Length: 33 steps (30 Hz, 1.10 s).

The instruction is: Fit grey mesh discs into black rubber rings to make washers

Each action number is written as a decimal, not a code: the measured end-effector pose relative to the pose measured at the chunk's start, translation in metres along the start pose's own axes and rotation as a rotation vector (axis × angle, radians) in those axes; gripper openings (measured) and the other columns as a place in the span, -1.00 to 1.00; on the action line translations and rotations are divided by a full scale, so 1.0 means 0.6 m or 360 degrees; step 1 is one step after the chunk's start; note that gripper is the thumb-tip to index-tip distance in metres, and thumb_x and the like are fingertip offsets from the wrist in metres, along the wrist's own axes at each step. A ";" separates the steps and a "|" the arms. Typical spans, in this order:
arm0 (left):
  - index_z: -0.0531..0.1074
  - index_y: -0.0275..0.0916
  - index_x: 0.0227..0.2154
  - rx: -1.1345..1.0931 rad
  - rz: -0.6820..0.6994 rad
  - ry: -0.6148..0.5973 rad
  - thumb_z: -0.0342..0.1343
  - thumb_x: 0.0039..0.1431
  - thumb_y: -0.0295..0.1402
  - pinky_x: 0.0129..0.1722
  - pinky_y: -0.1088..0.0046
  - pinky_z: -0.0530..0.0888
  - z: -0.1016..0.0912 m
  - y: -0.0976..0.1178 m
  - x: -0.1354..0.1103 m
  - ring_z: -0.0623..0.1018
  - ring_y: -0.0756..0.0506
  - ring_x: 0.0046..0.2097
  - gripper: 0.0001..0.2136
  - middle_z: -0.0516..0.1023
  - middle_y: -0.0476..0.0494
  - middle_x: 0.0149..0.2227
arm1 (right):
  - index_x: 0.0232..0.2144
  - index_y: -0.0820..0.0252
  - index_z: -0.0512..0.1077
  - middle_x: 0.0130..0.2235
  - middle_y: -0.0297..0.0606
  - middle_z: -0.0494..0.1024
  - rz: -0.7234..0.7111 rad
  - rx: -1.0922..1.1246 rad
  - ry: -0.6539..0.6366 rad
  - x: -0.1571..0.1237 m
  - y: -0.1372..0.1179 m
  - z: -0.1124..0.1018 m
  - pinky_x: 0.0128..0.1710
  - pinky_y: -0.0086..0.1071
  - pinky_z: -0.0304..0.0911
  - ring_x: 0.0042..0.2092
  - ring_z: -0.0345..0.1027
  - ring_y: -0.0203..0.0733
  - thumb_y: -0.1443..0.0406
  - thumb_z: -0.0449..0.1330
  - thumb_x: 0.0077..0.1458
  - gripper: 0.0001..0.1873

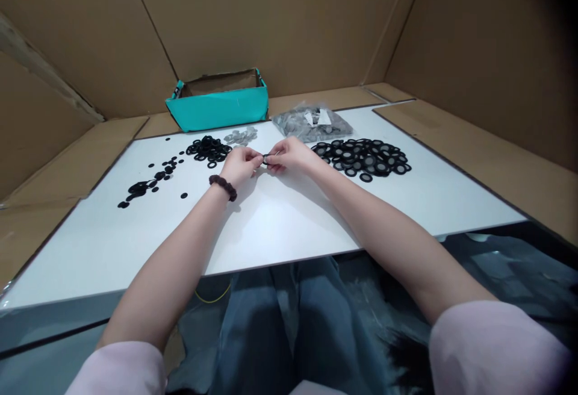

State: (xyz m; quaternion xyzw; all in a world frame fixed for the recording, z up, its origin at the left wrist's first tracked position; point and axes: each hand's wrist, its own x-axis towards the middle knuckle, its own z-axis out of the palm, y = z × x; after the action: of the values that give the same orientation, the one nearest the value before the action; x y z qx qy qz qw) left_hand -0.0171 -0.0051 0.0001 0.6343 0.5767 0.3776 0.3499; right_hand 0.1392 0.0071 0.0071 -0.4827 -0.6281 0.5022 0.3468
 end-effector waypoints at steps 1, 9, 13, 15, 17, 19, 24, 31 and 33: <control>0.46 -0.31 -0.52 -0.0011 0.0013 0.0015 0.17 -0.03 -0.43 -0.40 0.44 0.47 0.001 0.000 0.001 0.44 0.03 -0.56 -0.95 0.49 -0.05 -0.56 | -0.65 0.30 0.40 -0.64 -0.24 0.50 -0.0015 -0.0006 0.0021 0.001 0.000 -0.001 -0.55 -0.52 0.37 -0.60 0.40 -0.32 0.46 0.36 -0.10 -0.78; 0.46 -0.37 -0.49 -0.0379 -0.0183 0.0095 0.16 -0.01 -0.49 -0.37 0.41 0.50 0.001 0.014 -0.007 0.53 -0.03 -0.46 -0.96 0.51 -0.10 -0.55 | -0.61 0.33 0.43 -0.60 -0.21 0.53 0.0142 0.0375 -0.0004 -0.004 -0.005 0.010 -0.47 -0.49 0.43 -0.56 0.42 -0.32 0.48 0.30 0.00 -0.81; 0.51 -0.39 -0.42 -0.0384 -0.0139 0.0158 0.14 0.00 -0.50 -0.32 0.39 0.52 -0.001 0.023 -0.011 0.55 -0.03 -0.41 -0.91 0.55 -0.12 -0.48 | -0.61 0.31 0.40 -0.55 -0.18 0.54 0.0241 0.0568 -0.0045 -0.001 -0.008 0.013 -0.44 -0.50 0.44 -0.52 0.46 -0.31 0.51 0.24 0.06 -0.76; 0.52 -0.40 -0.39 -0.0381 -0.0111 0.0172 0.13 0.00 -0.50 -0.31 0.40 0.52 0.000 0.024 -0.010 0.54 -0.02 -0.41 -0.89 0.56 -0.13 -0.47 | -0.59 0.31 0.38 -0.54 -0.17 0.54 0.0261 0.0608 -0.0074 -0.002 -0.010 0.014 -0.44 -0.49 0.45 -0.51 0.47 -0.30 0.50 0.25 0.07 -0.77; 0.53 -0.39 -0.38 -0.0357 -0.0065 0.0199 0.12 0.00 -0.51 -0.33 0.42 0.52 0.001 0.022 -0.007 0.53 -0.01 -0.42 -0.88 0.55 -0.12 -0.48 | -0.58 0.30 0.36 -0.53 -0.15 0.55 0.0297 0.0596 -0.0127 -0.004 -0.011 0.016 -0.46 -0.46 0.44 -0.50 0.48 -0.27 0.49 0.26 0.06 -0.78; 0.52 -0.38 -0.39 -0.0314 -0.0002 0.0240 0.11 0.00 -0.51 -0.35 0.44 0.51 0.003 0.019 -0.005 0.52 -0.01 -0.42 -0.88 0.54 -0.11 -0.48 | -0.57 0.30 0.34 -0.51 -0.12 0.56 0.0331 0.0546 -0.0185 -0.007 -0.011 0.016 -0.50 -0.45 0.43 -0.51 0.47 -0.25 0.48 0.27 0.06 -0.77; 0.49 -0.35 -0.42 -0.0263 -0.0038 0.0208 0.10 0.03 -0.45 -0.39 0.46 0.48 0.002 0.020 -0.005 0.52 -0.02 -0.43 -0.90 0.53 -0.11 -0.48 | -0.59 0.30 0.34 -0.60 -0.24 0.49 0.0211 0.0461 -0.0047 0.003 0.002 0.012 -0.60 -0.53 0.32 -0.62 0.33 -0.37 0.45 0.34 -0.02 -0.75; 0.42 -0.30 -0.51 0.0073 0.0038 0.0133 0.08 0.04 -0.41 -0.33 0.41 0.47 -0.002 0.014 -0.004 0.50 -0.06 -0.40 -0.91 0.51 -0.11 -0.51 | -0.58 0.28 0.33 -0.60 -0.27 0.50 0.0180 0.0513 0.0044 -0.001 -0.005 0.016 -0.52 -0.51 0.38 -0.56 0.37 -0.37 0.50 0.30 -0.01 -0.76; 0.40 -0.27 -0.50 0.0201 0.0077 0.0167 0.06 0.05 -0.41 -0.27 0.38 0.46 0.000 0.012 -0.002 0.52 -0.09 -0.35 -0.91 0.51 -0.12 -0.49 | -0.59 0.27 0.34 -0.60 -0.26 0.51 0.0181 0.0488 0.0042 -0.005 -0.010 0.016 -0.51 -0.52 0.37 -0.55 0.38 -0.37 0.49 0.28 0.01 -0.77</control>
State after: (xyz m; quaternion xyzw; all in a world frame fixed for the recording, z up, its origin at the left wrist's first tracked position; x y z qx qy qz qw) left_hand -0.0138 -0.0069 0.0060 0.6483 0.6015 0.3814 0.2692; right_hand 0.1297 0.0010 0.0105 -0.4656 -0.5110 0.6046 0.3956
